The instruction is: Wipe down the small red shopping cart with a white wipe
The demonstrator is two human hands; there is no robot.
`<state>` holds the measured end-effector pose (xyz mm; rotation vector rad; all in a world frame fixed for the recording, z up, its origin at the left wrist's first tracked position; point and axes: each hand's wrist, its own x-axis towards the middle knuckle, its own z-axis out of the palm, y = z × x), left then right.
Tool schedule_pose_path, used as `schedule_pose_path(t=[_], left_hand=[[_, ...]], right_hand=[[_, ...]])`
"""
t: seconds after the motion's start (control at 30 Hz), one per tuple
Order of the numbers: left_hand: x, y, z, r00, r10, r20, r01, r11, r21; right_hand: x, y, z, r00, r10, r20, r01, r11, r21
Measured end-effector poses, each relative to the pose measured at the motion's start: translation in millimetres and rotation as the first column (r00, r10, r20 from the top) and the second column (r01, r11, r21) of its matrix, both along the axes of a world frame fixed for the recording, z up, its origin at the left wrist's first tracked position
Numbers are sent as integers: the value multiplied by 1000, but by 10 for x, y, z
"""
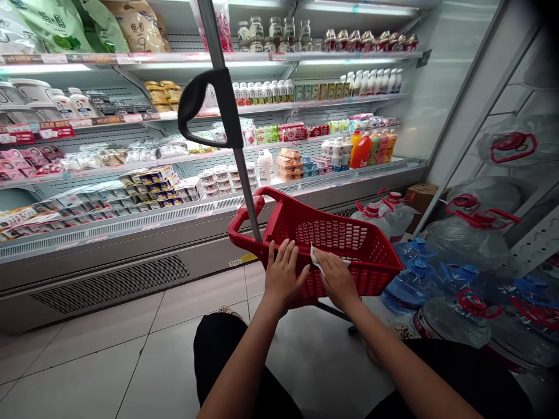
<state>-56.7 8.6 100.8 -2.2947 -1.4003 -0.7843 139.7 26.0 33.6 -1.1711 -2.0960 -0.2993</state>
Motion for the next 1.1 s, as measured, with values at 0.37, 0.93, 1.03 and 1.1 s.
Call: schedule_pose_path(t=[0.37,0.93,1.03,1.1], left_hand=[[-63,231,64,992,122,15,-121,991,-61],[199,225,-225,990,127,67,-115,980,-160],[305,245,-263,974,208,94,-186,961,-203],[478,194,-342,966,227,121,-198,957,-214]], right_hand=[[1381,-228,-433,955,-297,-3,296,954,-44],[1279,-964,-293,987,-135,91,143,985,-95],[1313,-950,-363,987,-144,74,151,983,-103],[1157,-962,-365,991,-126,54,131,987,-93]])
